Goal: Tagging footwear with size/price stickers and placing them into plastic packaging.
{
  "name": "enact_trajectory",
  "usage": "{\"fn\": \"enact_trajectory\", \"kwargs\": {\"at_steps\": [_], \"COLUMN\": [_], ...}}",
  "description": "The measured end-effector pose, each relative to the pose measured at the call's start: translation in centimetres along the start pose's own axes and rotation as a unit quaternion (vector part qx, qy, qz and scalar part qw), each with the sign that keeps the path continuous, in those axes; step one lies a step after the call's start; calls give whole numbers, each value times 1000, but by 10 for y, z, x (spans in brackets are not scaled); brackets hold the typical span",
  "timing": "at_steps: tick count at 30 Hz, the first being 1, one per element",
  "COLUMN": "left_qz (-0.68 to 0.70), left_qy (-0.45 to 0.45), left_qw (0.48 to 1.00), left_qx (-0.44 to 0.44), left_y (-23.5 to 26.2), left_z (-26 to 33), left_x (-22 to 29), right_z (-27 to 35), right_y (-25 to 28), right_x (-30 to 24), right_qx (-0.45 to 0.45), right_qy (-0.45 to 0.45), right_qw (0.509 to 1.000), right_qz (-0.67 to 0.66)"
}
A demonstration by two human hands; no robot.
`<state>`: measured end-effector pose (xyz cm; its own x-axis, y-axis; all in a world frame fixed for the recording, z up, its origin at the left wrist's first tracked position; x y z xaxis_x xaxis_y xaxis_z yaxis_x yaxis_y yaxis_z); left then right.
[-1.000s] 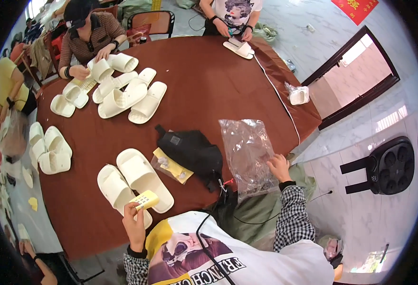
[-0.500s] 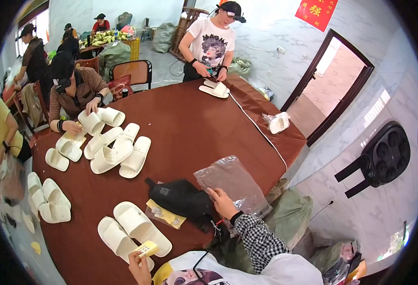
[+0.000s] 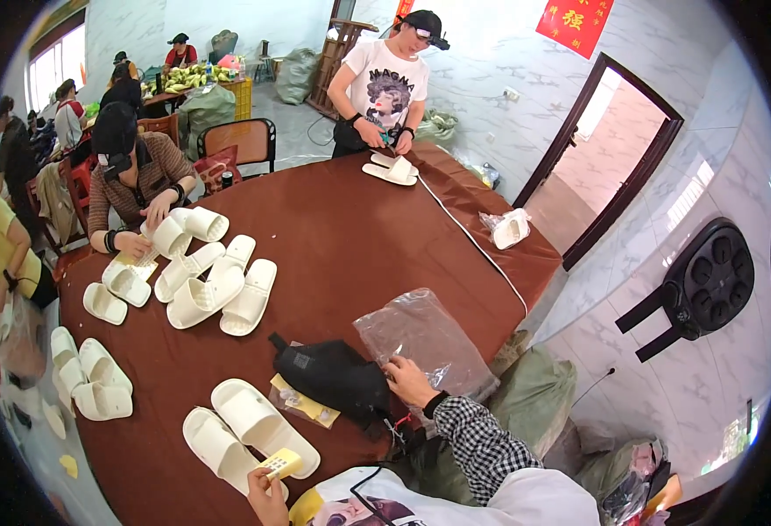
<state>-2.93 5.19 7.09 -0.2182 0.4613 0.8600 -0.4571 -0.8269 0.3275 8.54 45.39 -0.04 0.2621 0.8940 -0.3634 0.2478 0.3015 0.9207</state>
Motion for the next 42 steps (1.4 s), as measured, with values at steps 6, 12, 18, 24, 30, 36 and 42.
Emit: {"fn": "enact_trajectory", "kwargs": {"at_steps": [6, 12, 18, 24, 30, 36, 42], "left_qz": [28, 35, 51, 29, 33, -31, 7], "left_qy": [32, 22, 27, 19, 4, -33, -1], "left_qw": [999, 999, 998, 999, 999, 998, 1000], "left_qx": [-21, -21, -13, -9, 6, 36, 7], "left_y": [-2, -2, 1, 5, 7, 7, 7], "left_z": [4, 3, 6, 9, 9, 8, 8], "left_x": [10, 8, 8, 15, 5, -3, 9], "right_z": [6, 2, -8, -4, 2, 16, 10], "right_y": [-11, -7, 5, 15, -3, -42, -43], "right_x": [18, 0, -9, -2, -21, -6, -3], "right_qx": [-34, -82, -155, -113, -23, 116, 116], "right_qy": [-67, -12, 3, -96, -348, -325, -335], "right_qw": [978, 994, 980, 929, 709, 569, 611], "right_qz": [-193, -64, -125, -340, -613, -746, -708]}}
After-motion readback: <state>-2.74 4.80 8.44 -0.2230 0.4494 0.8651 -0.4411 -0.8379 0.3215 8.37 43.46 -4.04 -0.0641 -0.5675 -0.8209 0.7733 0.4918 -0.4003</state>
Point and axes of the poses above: each hand's wrist, its own z-axis away from the middle knuckle, its own y-axis out of the back of the hand, x = y × z, the point moved 4 cm from there along -z, towards the middle knuckle, and after that the axes turned 11 degrees about y, right-handed, at the moved point
